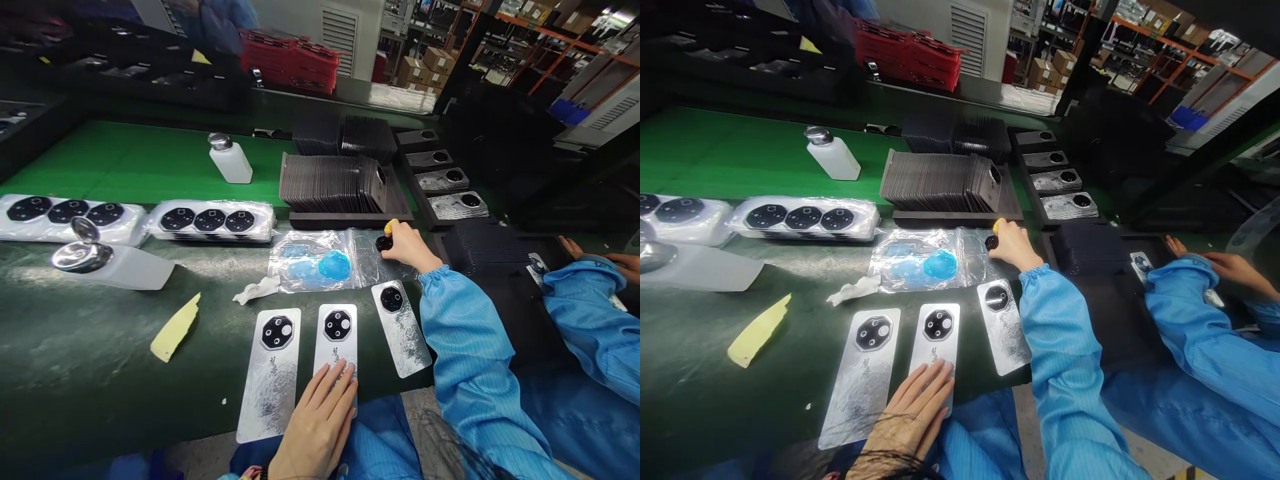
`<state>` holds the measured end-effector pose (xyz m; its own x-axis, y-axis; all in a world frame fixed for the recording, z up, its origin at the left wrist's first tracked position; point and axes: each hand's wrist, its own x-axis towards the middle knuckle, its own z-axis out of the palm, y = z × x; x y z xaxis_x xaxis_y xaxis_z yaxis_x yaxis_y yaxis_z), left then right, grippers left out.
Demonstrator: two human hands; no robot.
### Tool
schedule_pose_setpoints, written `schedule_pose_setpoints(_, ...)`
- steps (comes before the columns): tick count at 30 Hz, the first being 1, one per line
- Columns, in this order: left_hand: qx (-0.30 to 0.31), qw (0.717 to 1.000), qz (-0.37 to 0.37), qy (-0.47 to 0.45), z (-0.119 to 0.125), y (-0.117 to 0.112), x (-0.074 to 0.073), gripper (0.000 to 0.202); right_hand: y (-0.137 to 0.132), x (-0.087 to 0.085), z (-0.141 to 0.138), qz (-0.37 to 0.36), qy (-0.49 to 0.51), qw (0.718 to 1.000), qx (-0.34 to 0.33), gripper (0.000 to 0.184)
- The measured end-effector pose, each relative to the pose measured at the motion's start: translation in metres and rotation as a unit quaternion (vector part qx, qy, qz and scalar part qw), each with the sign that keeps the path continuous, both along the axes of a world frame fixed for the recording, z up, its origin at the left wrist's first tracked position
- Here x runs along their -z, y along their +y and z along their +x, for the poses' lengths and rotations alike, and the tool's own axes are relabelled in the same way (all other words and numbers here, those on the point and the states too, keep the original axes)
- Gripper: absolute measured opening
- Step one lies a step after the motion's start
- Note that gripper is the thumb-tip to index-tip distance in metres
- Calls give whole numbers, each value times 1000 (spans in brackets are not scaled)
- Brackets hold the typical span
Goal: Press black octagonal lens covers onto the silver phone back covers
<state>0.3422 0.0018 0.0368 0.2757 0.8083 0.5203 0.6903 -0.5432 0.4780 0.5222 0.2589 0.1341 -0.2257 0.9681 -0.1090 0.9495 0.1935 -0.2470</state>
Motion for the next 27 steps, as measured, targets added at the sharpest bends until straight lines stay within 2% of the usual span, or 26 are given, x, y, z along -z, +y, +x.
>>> schedule_pose_setpoints(5,2,1000,-1,-3,1,1,0,34,-1,-1,0,2,29,1000,-3,35)
schedule_pose_setpoints(10,9,1000,-7,0,-2,0,-1,34,-13,-10,-5,7,115,993,-9,36)
schedule_pose_setpoints(13,18,999,-27,-9,-9,2,-11,34,-38,-13,-13,45,160,984,-56,36)
schedule_pose_setpoints(16,-19,994,-70,-86,-19,10,-30,25,-76,-12,-22,65,210,963,-157,33)
schedule_pose_setpoints(18,-80,972,-146,-167,-24,20,-47,19,-102,-12,-27,78,243,936,-243,32)
schedule_pose_setpoints(20,-122,929,-243,-251,-27,33,-63,24,-123,-14,-30,89,259,915,-297,34)
schedule_pose_setpoints(24,-115,851,-361,-364,-28,54,-85,31,-143,-21,-32,99,262,894,-349,39)
schedule_pose_setpoints(27,-95,810,-413,-406,-26,57,-87,35,-146,-24,-32,110,249,886,-375,40)
